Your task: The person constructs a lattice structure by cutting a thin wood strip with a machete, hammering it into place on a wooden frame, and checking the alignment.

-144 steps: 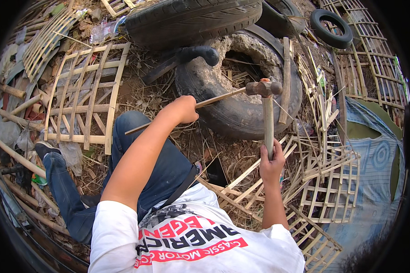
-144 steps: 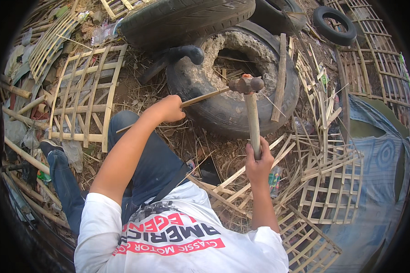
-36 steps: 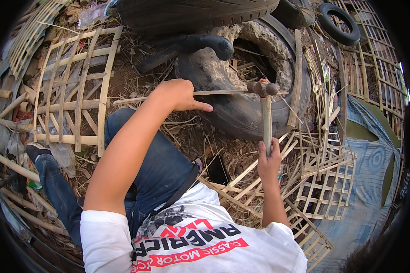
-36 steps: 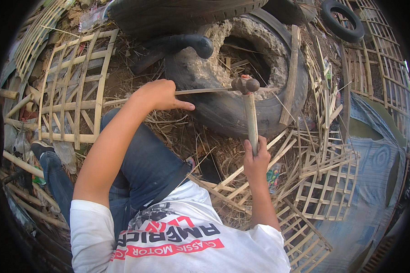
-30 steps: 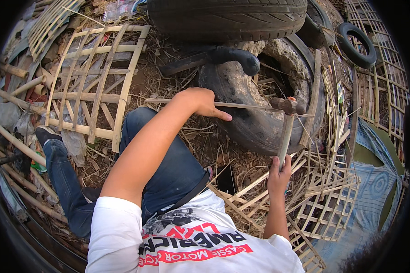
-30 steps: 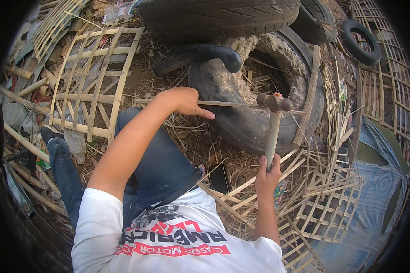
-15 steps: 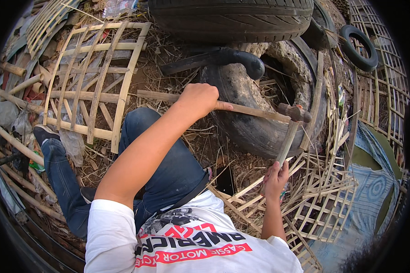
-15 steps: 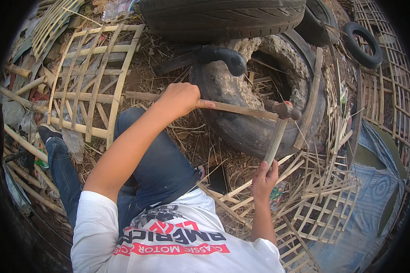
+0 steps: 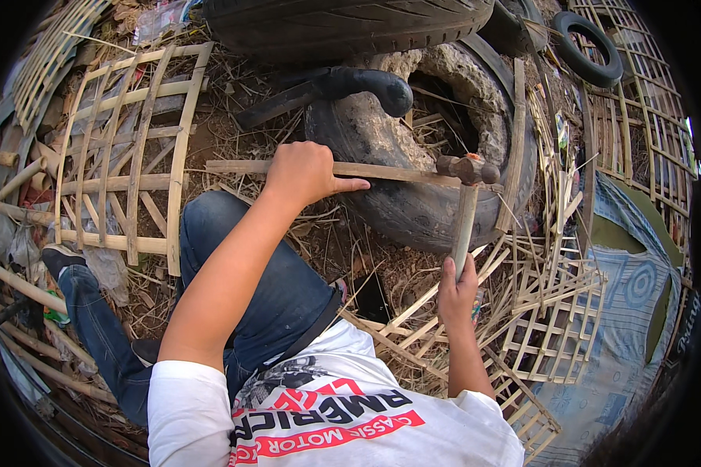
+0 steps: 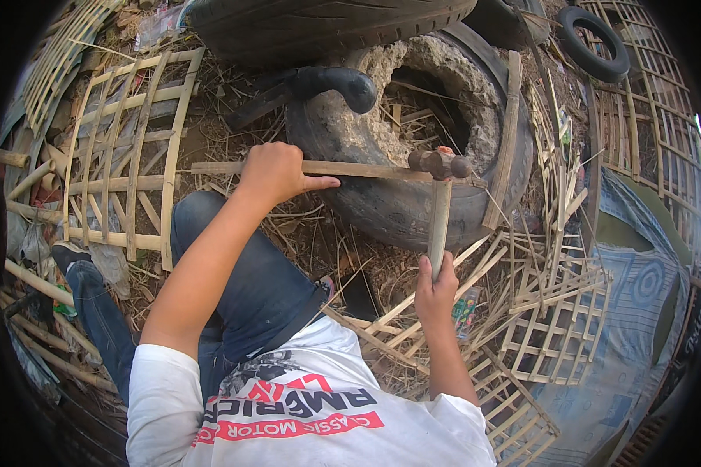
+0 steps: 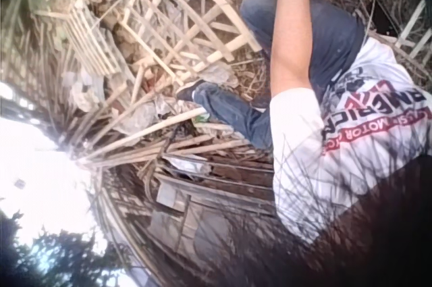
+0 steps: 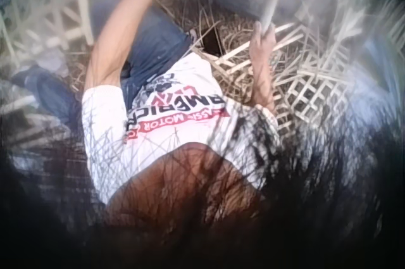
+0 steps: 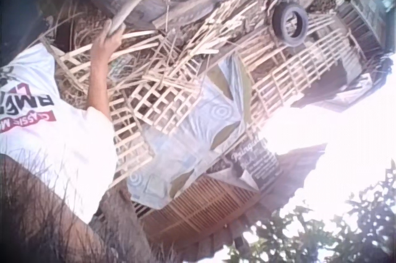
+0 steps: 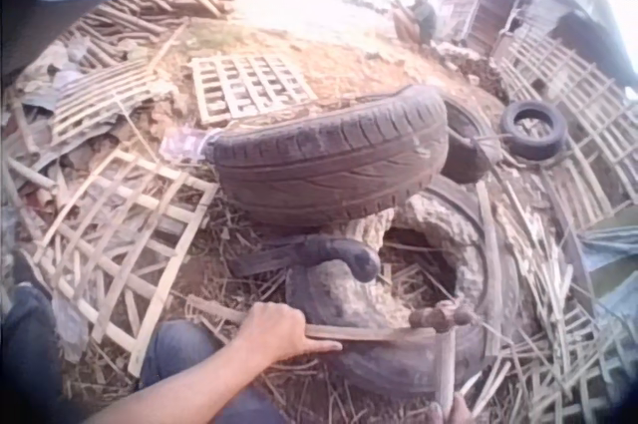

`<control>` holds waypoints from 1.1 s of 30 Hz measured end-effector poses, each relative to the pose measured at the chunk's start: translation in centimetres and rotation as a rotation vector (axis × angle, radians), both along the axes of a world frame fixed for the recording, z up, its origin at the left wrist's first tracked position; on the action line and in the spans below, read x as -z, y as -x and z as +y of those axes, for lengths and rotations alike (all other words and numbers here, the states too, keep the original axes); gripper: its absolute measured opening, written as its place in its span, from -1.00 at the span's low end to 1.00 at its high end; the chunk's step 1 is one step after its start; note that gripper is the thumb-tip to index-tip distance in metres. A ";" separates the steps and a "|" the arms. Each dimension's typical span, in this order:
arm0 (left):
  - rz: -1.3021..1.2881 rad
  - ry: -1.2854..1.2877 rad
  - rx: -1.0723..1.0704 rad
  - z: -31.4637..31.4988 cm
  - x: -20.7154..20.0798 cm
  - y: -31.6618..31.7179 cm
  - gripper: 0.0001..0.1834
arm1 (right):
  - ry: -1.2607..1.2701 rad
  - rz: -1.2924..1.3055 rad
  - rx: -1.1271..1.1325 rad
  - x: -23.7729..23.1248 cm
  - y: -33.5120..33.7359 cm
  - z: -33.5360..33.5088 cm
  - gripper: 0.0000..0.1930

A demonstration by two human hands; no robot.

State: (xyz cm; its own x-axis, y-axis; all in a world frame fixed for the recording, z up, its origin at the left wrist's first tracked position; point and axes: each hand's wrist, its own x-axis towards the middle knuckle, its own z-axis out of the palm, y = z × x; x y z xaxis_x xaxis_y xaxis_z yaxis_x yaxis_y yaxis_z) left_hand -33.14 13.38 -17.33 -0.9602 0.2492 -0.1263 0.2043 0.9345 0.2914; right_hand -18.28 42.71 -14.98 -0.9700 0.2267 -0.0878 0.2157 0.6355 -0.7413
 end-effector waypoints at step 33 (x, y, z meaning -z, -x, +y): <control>0.412 -0.249 0.168 3.9 2.6 -1.0 0.23 | 0.101 0.019 -0.008 2.5 1.7 -0.4 -0.81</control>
